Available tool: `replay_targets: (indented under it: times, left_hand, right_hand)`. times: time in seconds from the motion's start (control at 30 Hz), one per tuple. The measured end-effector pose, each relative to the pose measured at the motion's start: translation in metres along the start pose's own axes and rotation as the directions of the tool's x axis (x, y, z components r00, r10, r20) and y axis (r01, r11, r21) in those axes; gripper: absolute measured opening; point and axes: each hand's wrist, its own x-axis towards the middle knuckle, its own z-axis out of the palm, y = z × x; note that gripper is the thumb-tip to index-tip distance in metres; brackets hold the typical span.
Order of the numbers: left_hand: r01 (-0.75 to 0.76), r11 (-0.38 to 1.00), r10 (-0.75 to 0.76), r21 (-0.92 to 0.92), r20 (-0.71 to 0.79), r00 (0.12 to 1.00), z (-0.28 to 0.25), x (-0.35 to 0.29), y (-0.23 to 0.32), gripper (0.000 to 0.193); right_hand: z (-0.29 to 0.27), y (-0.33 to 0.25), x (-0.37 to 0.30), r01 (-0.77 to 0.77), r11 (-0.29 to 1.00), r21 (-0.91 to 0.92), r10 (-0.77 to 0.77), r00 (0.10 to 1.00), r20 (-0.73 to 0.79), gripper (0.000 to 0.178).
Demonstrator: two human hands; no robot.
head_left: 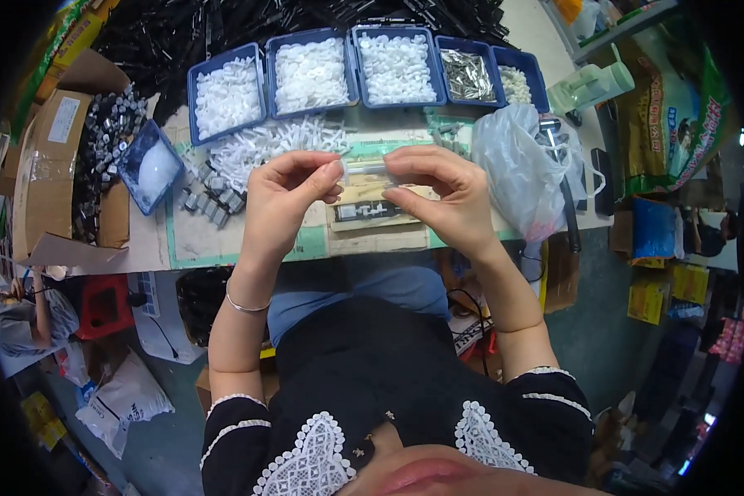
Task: Assembling small mechanical or electrical components using a jig and screwdriver.
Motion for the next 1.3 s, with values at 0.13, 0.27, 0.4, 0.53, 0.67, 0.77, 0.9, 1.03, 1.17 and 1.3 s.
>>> replay_targets:
  times: [0.13, 0.27, 0.4, 0.53, 0.67, 0.77, 0.9, 1.03, 1.17, 1.3]
  left_hand:
    - [0.010, 1.000, -0.010, -0.002, 0.012, 1.000, 0.003, -0.013, -0.012, 0.019]
    - [-0.334, 0.794, 0.305, 0.508, 0.143, 0.942, 0.006, -0.032, -0.031, 0.021]
    - [-0.242, 0.760, 0.098, 0.603, 0.262, 0.960, 0.008, -0.037, -0.039, 0.017]
    - [-0.491, 0.348, 0.402, 0.798, 0.346, 0.848, 0.014, -0.032, -0.059, 0.024]
    - [-0.560, 0.139, 0.455, 0.817, 0.449, 0.769, 0.015, -0.028, -0.078, 0.025]
    - [-0.569, 0.091, 0.475, 0.817, 0.467, 0.746, 0.014, -0.028, -0.085, 0.026]
    - [-0.543, 0.125, 0.500, 0.831, 0.419, 0.758, 0.015, -0.031, -0.090, 0.027]
    - [-0.540, 0.092, 0.527, 0.836, 0.419, 0.739, 0.013, -0.033, -0.096, 0.027]
    - [-0.537, 0.056, 0.532, 0.842, 0.429, 0.729, 0.015, -0.031, -0.097, 0.032]
    - [-0.528, 0.009, 0.526, 0.849, 0.445, 0.725, 0.016, -0.031, -0.101, 0.034]
  right_hand:
    - [0.002, 0.003, -0.011, -0.063, 0.998, -0.011, 0.063, 0.998, 0.021, 0.022]
    - [-0.006, 0.010, -0.031, -0.165, 0.986, -0.001, 0.165, 0.984, 0.070, 0.026]
    - [-0.014, 0.011, -0.052, -0.051, 0.955, -0.292, 0.095, 0.986, 0.140, 0.023]
    - [-0.037, 0.034, -0.058, 0.029, 0.850, -0.526, -0.012, 0.999, 0.035, 0.025]
    - [-0.038, 0.049, -0.056, 0.026, 0.832, -0.554, 0.002, 0.999, 0.049, 0.025]
    - [-0.039, 0.057, -0.052, 0.043, 0.853, -0.519, 0.012, 0.995, 0.102, 0.025]
    - [-0.043, 0.064, -0.048, 0.083, 0.883, -0.462, -0.005, 0.986, 0.168, 0.024]
    - [-0.041, 0.063, -0.049, 0.053, 0.906, -0.421, 0.036, 0.979, 0.200, 0.024]
    - [-0.040, 0.069, -0.047, 0.051, 0.908, -0.416, 0.048, 0.973, 0.224, 0.023]
    - [-0.042, 0.063, -0.044, 0.056, 0.872, -0.487, 0.063, 0.973, 0.224, 0.022]
